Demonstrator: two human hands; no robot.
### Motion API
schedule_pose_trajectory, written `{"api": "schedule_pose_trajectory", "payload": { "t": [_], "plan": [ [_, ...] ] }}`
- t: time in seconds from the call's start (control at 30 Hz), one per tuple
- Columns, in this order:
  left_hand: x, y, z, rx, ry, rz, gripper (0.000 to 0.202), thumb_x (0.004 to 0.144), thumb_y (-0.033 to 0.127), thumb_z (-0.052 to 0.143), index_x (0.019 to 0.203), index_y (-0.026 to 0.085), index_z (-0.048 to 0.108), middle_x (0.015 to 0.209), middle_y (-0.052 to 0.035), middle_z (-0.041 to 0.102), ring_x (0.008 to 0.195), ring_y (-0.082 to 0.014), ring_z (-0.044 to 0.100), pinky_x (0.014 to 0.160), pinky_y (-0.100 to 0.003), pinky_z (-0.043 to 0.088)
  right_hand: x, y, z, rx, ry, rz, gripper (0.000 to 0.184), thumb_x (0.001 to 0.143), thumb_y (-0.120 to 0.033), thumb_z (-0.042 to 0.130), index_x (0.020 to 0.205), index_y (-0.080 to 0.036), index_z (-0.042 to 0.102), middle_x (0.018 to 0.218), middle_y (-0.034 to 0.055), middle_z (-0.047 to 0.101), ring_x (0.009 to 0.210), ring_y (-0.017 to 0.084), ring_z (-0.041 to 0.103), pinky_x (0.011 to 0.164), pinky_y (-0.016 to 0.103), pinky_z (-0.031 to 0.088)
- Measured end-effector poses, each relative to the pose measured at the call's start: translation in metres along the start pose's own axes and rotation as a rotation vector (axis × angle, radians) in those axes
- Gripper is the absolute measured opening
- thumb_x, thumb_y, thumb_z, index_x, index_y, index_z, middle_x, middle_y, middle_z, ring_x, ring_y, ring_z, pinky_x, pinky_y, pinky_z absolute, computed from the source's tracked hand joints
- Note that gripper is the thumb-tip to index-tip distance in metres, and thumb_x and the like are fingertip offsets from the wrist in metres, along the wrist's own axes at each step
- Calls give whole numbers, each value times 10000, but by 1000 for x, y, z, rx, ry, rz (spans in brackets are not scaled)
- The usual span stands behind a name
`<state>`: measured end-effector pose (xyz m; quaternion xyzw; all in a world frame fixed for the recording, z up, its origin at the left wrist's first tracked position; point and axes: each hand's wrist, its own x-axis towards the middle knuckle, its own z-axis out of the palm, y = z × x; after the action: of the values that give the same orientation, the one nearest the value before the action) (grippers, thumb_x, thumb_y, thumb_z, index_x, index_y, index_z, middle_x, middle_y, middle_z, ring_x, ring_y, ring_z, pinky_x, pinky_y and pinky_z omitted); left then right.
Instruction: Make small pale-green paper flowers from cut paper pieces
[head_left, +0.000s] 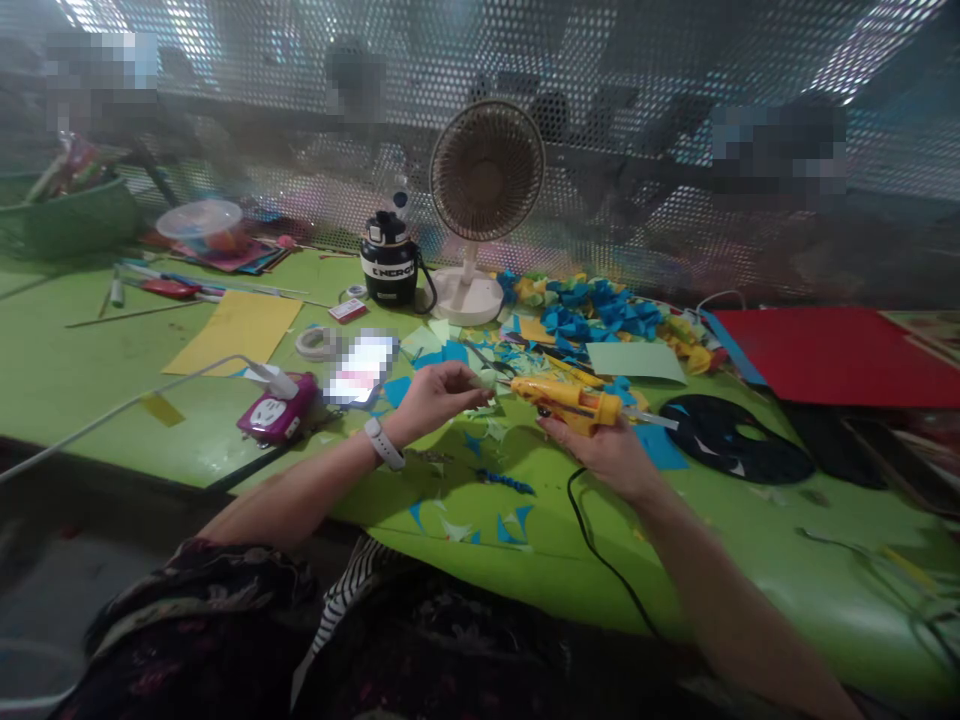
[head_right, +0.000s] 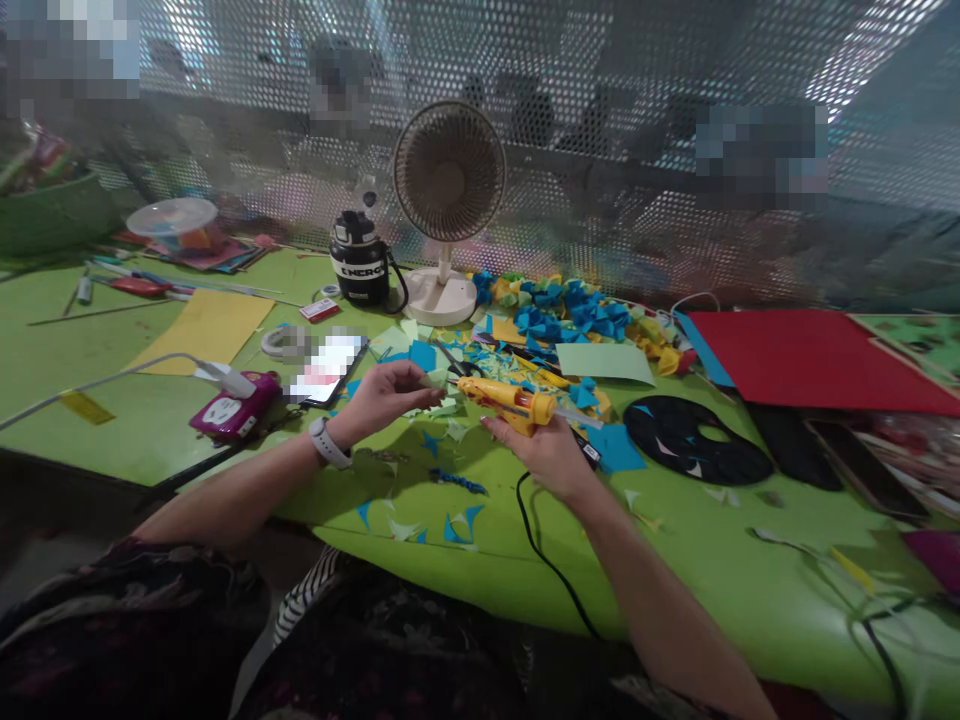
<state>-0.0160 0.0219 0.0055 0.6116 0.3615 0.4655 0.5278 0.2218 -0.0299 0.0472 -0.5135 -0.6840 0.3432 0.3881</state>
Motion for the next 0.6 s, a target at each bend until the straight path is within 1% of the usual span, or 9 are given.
{"api": "schedule_pose_trajectory", "payload": {
  "t": [0.1, 0.33, 0.47, 0.6],
  "plan": [
    [-1, 0, 0, 19, -2, 16, 367, 699, 435, 823, 763, 148, 604, 733, -57, 731, 666, -130, 689, 637, -254, 566, 0, 0, 1, -9, 0, -1, 330, 778, -494, 722, 1003, -253, 734, 1058, 62, 777, 1001, 315, 732, 960, 499, 582],
    [-2, 0, 2, 53, 1, 47, 354, 724, 444, 803, 754, 153, 603, 734, -56, 721, 670, -128, 680, 634, -253, 556, 0, 5, 2, -34, 16, -18, 347, 783, -501, 719, 1008, -239, 745, 1068, 75, 775, 1015, 335, 725, 954, 519, 585],
    [-2, -1, 2, 48, 2, 53, 374, 716, 461, 807, 752, 154, 598, 723, -51, 714, 660, -126, 675, 626, -252, 555, 1, 7, 1, -63, 18, -28, 330, 788, -490, 716, 1008, -246, 748, 1080, 67, 773, 1031, 326, 722, 955, 503, 589],
    [-2, -1, 2, 62, 8, 55, 370, 720, 458, 805, 747, 154, 596, 723, -57, 716, 664, -130, 677, 624, -253, 557, 0, 8, 1, -83, 16, -35, 333, 789, -483, 708, 1012, -239, 750, 1087, 81, 769, 1039, 327, 717, 959, 504, 587]
  ]
}}
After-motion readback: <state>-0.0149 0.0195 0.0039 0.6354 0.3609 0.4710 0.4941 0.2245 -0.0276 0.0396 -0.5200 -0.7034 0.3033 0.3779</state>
